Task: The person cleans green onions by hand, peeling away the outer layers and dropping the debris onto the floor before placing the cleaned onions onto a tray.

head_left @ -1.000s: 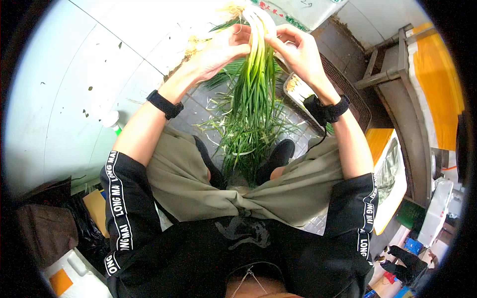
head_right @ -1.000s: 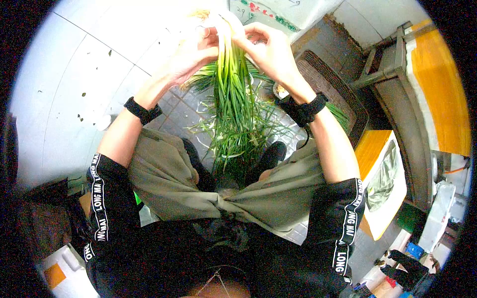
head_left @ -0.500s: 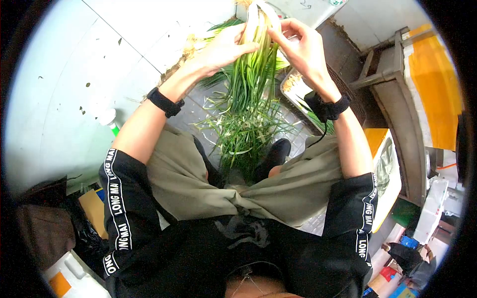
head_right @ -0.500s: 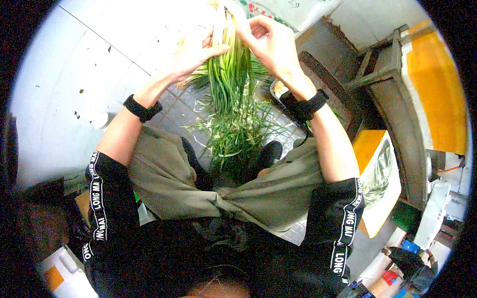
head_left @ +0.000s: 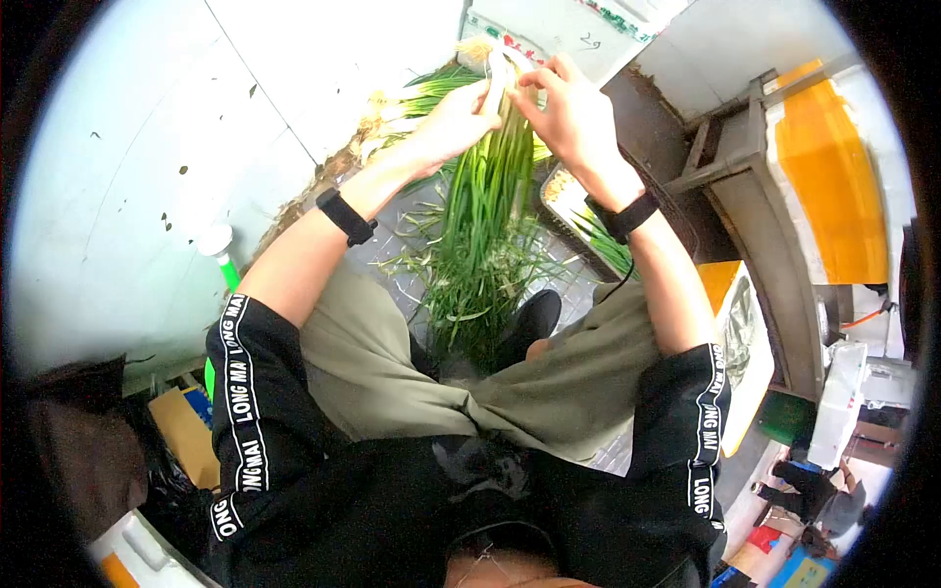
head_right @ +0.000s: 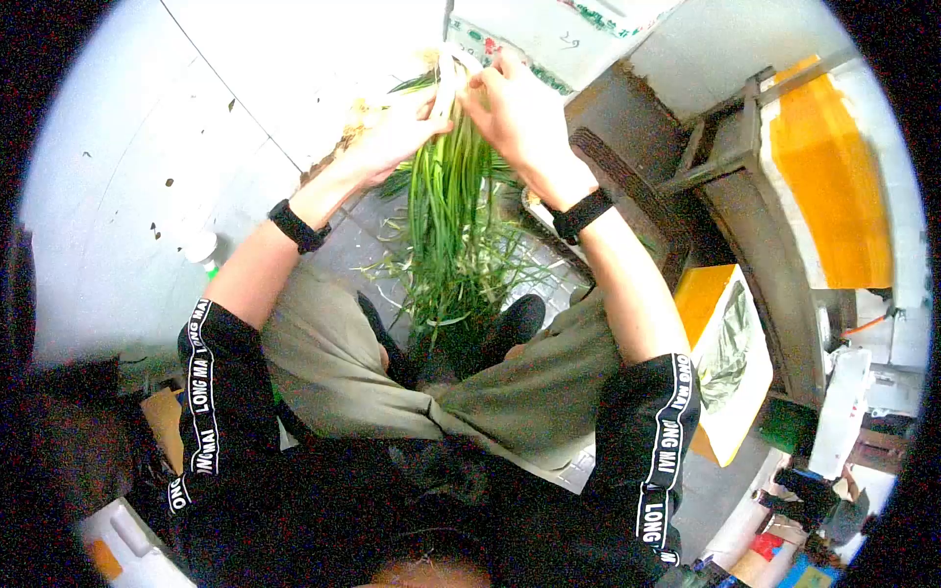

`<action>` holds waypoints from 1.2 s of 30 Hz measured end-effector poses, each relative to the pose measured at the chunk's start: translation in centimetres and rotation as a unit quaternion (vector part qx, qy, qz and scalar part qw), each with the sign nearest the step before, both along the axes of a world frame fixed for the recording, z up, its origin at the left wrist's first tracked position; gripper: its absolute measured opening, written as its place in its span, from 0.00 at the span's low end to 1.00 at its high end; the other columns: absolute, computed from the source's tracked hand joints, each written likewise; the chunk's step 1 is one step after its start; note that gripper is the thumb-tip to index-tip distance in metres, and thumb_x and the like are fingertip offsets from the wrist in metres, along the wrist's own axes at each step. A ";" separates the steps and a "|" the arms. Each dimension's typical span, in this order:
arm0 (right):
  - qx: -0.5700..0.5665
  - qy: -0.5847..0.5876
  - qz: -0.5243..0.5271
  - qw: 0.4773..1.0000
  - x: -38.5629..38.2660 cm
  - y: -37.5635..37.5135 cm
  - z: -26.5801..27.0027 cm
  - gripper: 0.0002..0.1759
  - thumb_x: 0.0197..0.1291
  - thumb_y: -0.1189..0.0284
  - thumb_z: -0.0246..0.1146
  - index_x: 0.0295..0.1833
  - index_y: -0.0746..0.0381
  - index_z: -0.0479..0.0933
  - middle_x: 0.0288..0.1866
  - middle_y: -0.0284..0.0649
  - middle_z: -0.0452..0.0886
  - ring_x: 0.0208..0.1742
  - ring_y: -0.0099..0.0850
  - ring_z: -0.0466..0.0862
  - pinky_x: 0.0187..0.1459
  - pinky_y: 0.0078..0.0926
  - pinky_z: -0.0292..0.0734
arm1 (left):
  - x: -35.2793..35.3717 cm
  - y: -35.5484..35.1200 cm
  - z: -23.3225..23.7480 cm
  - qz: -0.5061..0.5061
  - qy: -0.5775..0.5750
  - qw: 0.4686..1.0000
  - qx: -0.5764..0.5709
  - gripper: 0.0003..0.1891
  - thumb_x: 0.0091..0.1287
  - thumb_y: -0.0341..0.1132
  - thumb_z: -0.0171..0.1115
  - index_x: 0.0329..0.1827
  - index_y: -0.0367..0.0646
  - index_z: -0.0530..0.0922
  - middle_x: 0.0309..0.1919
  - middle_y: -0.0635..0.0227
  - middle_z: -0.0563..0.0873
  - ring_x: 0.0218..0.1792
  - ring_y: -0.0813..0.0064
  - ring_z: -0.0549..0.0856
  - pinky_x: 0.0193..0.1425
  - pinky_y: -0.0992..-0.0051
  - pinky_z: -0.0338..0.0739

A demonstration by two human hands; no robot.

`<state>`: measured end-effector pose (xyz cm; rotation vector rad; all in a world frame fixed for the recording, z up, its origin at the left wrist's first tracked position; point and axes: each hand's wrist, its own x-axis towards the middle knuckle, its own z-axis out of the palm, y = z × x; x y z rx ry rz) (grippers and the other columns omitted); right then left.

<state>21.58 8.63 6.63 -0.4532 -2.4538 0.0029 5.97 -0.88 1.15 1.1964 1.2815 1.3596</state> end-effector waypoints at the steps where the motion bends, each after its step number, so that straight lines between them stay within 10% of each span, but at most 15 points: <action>1: 0.009 -0.001 -0.014 1.000 0.1 0.0 -0.1 0.12 0.61 0.64 0.68 0.43 0.60 0.80 0.41 0.44 0.78 0.40 0.43 0.84 0.42 0.37 0.81 | 0.5 0.1 -0.1 -0.002 -0.002 1.000 0.007 0.28 0.66 0.22 0.55 0.72 0.37 0.68 0.57 0.68 0.81 0.55 0.79 0.78 0.62 0.75 0.73; 27: -0.297 0.089 0.012 0.951 2.1 2.0 -3.1 0.10 0.64 0.69 0.67 0.41 0.66 0.80 0.32 0.41 0.83 0.34 0.29 0.84 0.39 0.26 0.78 | 1.1 -1.2 0.9 -0.050 -0.006 0.993 -0.103 0.27 0.71 0.32 0.62 0.72 0.35 0.69 0.62 0.62 0.81 0.59 0.76 0.80 0.68 0.73 0.72; 36: -0.092 -0.042 0.085 0.991 2.6 1.4 -0.4 0.16 0.63 0.67 0.66 0.53 0.62 0.75 0.41 0.42 0.80 0.39 0.40 0.85 0.40 0.36 0.81 | 0.5 -0.7 0.1 -0.054 0.033 0.995 -0.076 0.22 0.70 0.37 0.61 0.65 0.36 0.76 0.47 0.72 0.84 0.46 0.84 0.80 0.55 0.77 0.76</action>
